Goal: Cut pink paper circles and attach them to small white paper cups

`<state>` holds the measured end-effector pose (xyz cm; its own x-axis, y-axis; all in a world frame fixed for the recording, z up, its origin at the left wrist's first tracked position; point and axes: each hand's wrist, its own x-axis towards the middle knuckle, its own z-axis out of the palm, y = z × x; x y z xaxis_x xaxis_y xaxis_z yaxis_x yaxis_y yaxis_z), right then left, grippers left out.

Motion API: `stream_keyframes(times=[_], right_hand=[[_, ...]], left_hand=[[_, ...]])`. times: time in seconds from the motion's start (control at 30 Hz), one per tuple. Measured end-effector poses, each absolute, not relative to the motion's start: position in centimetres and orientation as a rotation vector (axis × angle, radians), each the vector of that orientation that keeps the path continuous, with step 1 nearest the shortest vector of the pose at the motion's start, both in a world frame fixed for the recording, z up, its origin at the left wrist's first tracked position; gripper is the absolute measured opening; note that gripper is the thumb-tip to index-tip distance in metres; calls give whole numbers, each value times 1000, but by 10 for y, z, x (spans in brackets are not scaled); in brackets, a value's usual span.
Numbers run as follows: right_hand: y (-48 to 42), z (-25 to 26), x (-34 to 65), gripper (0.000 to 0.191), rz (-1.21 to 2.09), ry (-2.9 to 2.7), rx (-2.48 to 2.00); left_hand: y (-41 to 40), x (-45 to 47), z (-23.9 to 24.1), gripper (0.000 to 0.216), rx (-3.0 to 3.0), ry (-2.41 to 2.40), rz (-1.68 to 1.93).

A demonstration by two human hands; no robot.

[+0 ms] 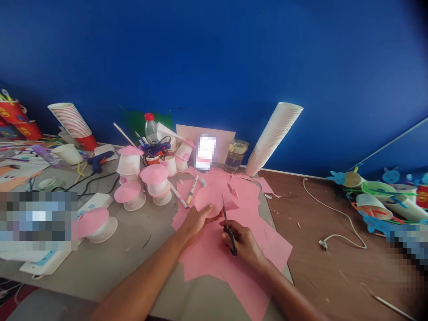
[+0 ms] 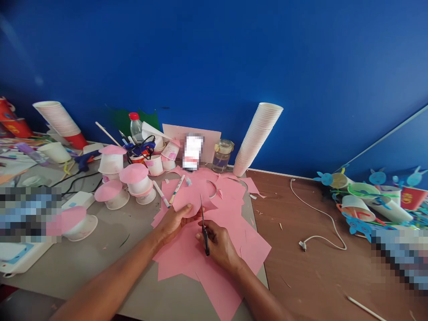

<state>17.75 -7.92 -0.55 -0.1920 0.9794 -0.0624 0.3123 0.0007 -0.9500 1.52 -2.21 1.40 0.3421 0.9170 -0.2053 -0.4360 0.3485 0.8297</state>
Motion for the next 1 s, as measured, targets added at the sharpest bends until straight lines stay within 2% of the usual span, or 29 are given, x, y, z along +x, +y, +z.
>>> stream_keyframes(times=[0.5, 1.0], right_hand=[[-79, -5, 174, 48, 1192, -1498, -1368], [-78, -6, 175, 42, 1141, -1529, -1379]], left_hand=[[-26, 13, 12, 25, 1054, 1011, 959], [-25, 13, 9, 25, 1050, 1003, 983]])
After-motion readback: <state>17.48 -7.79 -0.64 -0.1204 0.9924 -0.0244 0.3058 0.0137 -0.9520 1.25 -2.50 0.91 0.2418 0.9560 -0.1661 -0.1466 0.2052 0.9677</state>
